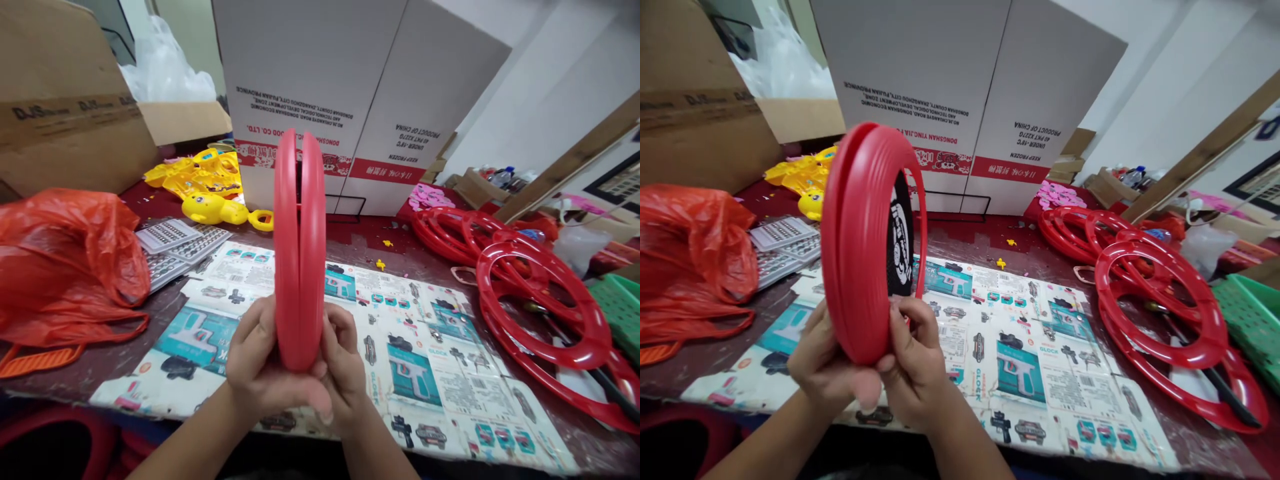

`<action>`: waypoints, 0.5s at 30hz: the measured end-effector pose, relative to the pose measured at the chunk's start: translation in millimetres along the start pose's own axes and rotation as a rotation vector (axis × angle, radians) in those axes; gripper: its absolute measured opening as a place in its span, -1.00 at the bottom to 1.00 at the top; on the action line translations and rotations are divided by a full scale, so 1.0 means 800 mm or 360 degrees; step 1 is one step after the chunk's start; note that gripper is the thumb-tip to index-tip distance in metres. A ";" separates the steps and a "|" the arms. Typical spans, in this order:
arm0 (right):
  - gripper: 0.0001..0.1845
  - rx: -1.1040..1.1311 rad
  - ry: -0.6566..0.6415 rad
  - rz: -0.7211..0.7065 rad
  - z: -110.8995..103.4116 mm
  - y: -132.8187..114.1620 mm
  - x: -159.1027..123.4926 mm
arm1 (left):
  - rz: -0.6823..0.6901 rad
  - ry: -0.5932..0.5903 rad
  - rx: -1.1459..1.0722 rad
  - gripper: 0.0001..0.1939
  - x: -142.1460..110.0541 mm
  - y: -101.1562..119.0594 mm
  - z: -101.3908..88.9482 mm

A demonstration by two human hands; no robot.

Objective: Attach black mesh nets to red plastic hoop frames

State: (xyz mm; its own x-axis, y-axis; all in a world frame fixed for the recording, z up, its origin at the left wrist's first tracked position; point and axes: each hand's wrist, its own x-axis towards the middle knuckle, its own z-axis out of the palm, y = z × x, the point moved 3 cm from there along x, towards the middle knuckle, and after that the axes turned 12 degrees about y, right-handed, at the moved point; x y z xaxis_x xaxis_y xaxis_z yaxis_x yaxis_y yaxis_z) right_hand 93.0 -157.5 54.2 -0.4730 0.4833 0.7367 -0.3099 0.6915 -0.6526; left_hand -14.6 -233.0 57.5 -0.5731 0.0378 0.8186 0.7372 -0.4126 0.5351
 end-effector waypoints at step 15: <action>-0.09 -0.1218 0.0321 -0.0710 -0.049 -0.055 0.062 | -0.0415 -0.0631 0.0983 -0.64 0.041 0.016 -0.057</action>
State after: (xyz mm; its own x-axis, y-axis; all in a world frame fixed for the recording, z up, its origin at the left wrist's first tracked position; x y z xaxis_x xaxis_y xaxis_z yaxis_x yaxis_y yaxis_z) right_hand 115.8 -143.2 126.4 -0.2645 0.1202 0.9569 0.2370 0.9699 -0.0563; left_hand -40.6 -278.5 81.6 -0.6703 0.4344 0.6017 0.7287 0.2317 0.6445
